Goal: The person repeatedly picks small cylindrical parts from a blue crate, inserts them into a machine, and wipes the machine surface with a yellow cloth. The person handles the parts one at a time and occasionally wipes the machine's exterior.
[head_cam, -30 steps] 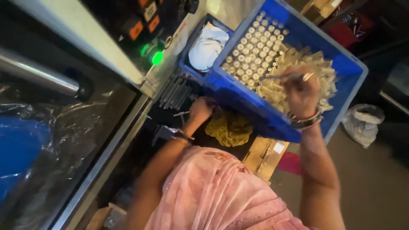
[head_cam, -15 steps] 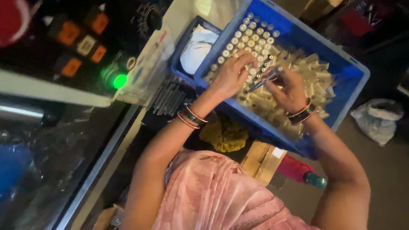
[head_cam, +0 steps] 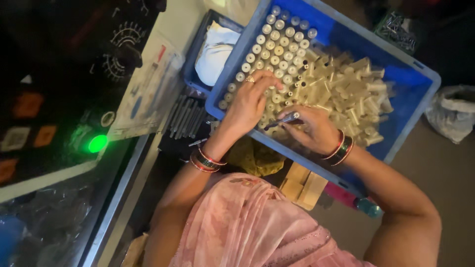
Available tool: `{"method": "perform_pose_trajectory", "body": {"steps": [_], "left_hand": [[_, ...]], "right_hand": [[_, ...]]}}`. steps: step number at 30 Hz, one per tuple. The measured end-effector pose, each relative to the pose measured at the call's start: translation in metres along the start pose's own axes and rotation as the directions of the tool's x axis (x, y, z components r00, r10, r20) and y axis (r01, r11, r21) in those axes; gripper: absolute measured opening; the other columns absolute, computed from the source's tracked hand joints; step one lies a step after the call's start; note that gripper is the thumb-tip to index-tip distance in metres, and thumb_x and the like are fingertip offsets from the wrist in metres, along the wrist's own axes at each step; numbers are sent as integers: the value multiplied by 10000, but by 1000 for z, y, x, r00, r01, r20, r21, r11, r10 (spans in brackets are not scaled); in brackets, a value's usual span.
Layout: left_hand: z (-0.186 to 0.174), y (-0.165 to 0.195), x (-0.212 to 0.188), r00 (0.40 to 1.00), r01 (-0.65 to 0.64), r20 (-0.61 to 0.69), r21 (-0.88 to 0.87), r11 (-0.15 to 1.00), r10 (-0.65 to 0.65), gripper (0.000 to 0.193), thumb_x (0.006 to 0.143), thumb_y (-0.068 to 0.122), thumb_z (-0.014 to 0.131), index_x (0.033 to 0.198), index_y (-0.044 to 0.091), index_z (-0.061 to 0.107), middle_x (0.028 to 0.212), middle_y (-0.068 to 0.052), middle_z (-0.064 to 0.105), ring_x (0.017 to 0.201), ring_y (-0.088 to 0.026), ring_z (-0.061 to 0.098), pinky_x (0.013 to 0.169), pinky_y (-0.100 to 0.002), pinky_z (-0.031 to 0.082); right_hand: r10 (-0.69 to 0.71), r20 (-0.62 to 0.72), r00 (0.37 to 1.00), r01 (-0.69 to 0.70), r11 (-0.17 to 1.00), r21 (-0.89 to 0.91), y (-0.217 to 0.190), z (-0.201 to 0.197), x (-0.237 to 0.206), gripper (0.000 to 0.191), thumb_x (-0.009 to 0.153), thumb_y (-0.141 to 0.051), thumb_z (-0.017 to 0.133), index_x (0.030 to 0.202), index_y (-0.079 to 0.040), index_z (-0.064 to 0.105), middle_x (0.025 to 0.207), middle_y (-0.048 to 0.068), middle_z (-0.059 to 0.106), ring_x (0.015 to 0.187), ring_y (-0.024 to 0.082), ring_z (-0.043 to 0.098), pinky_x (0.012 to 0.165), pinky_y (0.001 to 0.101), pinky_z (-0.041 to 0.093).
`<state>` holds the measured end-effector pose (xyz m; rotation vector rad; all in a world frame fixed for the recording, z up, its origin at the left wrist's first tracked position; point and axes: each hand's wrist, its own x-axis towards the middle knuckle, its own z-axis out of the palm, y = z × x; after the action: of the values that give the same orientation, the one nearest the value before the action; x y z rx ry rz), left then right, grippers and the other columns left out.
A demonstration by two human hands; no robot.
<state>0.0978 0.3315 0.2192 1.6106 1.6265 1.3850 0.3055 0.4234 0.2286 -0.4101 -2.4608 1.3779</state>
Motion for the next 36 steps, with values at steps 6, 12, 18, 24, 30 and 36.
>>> {"method": "perform_pose_trajectory", "body": {"steps": [6, 12, 18, 24, 30, 36], "left_hand": [[-2, 1, -2, 1000, -12, 2, 33, 999, 12, 448, 816, -182, 526, 1154, 102, 606, 1222, -114, 592, 1091, -375, 649, 932, -483, 500], [-4, -2, -4, 995, 55, -84, 11, 998, -54, 436, 846, -165, 477, 1170, 98, 603, 1232, -118, 616, 1004, -317, 673, 887, -457, 516], [-8, -13, -10, 945, -38, -326, -196, 980, -29, 449, 838, -175, 412, 1204, 30, 573, 1203, -122, 614, 1076, -264, 666, 962, -349, 558], [0, -24, -8, 912, -61, -402, -329, 942, -81, 425, 863, -186, 419, 1190, 22, 592, 1156, -114, 646, 1067, -248, 685, 963, -325, 573], [9, -34, -13, 886, -111, -461, -99, 989, 53, 384, 883, -145, 502, 1202, 52, 584, 1143, -97, 646, 1078, -260, 681, 924, -348, 563], [24, -44, -19, 916, -100, -394, -40, 994, 77, 415, 921, -114, 538, 1271, 108, 549, 1121, -79, 646, 1003, -227, 678, 887, -349, 558]], "right_hand": [[8, 108, 994, -1, 998, -67, -3, 6, 5, 260, 864, 13, 683, 1117, -41, 651, 1011, 139, 735, 931, 301, 751, 826, 367, 594], [23, 119, 993, 5, 974, -227, -12, 12, 3, 276, 838, -27, 702, 1108, -47, 647, 948, 158, 705, 858, 341, 718, 769, 405, 580], [-162, 58, 985, 172, 931, -322, -12, 21, 2, 268, 863, -43, 718, 1129, -62, 688, 1030, 153, 701, 873, 327, 712, 766, 404, 582], [-311, 109, 944, 326, 833, -447, -19, 21, 2, 293, 845, -1, 690, 1120, -85, 751, 1027, 106, 719, 880, 283, 714, 759, 389, 591], [-261, 120, 958, 277, 728, -628, -48, 19, -6, 210, 827, -85, 741, 1022, -146, 791, 981, 51, 736, 838, 270, 710, 686, 401, 552], [-162, 42, 986, 149, 741, -655, -47, 30, -24, 203, 875, -61, 734, 1057, -116, 804, 991, 85, 732, 836, 304, 695, 732, 409, 542]]}}
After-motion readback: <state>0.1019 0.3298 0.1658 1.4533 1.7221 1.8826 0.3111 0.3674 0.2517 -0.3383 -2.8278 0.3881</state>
